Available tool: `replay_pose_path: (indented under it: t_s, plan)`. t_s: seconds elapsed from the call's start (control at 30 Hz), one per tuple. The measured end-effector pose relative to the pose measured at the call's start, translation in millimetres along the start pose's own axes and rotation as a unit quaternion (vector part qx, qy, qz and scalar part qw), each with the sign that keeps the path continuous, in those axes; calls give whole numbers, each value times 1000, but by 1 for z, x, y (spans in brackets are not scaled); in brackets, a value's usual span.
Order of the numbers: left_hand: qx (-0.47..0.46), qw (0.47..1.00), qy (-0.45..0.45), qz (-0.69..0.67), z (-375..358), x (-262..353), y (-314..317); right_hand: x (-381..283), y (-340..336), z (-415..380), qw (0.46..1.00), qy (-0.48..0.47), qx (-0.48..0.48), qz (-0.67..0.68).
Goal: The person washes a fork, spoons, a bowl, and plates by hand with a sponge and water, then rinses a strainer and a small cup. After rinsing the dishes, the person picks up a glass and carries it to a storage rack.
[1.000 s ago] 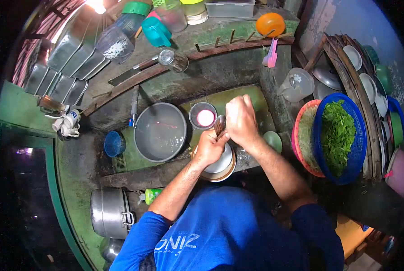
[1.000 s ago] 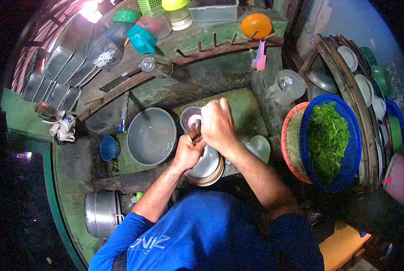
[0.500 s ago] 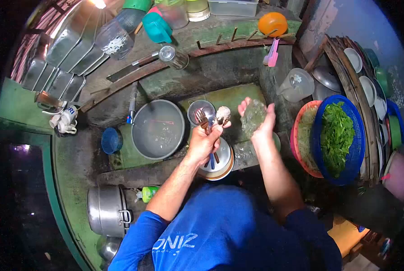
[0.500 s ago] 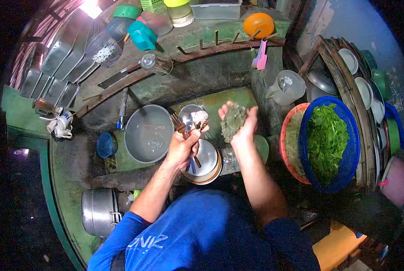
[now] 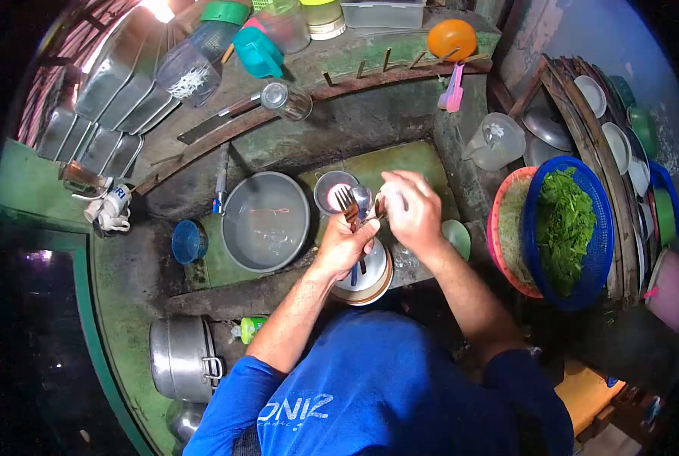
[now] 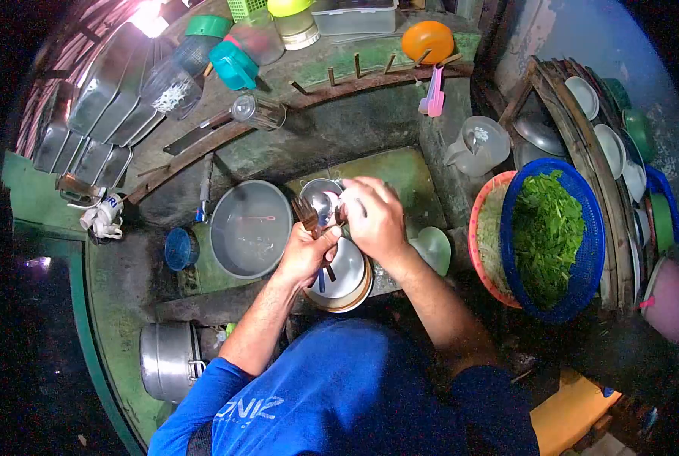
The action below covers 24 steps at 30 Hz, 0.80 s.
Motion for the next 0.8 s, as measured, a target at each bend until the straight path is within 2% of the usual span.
replay_pose_path:
  t_s: [0.07,0.13,0.2,0.23,0.27,0.33,0.37,0.4,0.47,0.5,0.53,0.63,0.67,0.73,0.8]
  plan:
    - [-1,1000,8,-12,3,-2,-4,-19,5,-8,987,-141,-7,-78]
    - [-5,995,-31,-95,3,-9,-7,-19,6,-13,990,-131,-15,-49]
    - [18,994,-20,-105,5,-6,-7,-1,-5,-10,989,47,135,40]
    - [10,996,-20,-91,3,0,-5,5,-15,-6,988,41,146,9]
    - [3,997,-21,-77,1,3,-4,1,-21,-6,993,-10,115,-23]
    - [10,997,-34,-65,0,1,-2,-22,-9,-11,998,-56,14,17]
    - [20,1000,6,-6,1,4,1,-27,2,-14,991,-120,-22,55]
    - [29,997,46,53,0,9,4,-27,6,-14,988,-153,-21,10]
    - [26,996,32,81,-3,13,4,-20,-2,0,985,-166,-11,-47]
    - [17,993,22,112,-4,14,4,-22,-1,1,957,-250,-36,-144]
    - [6,989,13,145,-5,16,4,-24,0,-1,956,-252,-35,-144]
    - [29,984,28,172,-7,12,5,-21,-1,0,982,-182,-52,5]
    - [35,983,20,179,-7,6,3,-13,-4,5,986,-164,-13,-9]
    - [25,989,29,146,-6,5,2,-23,-5,4,989,-149,-2,7]
    - [30,988,30,147,-8,4,-3,-28,-1,3,978,-204,-42,-10]
Point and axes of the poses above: each hand's wrist, its own z-axis towards the middle knuckle, its own y-axis out of the palm, x = y × z, the point moved 4 cm from there along z, towards the middle knuckle, and after that the axes turned 11 degrees about z, right-handed, at the moved point
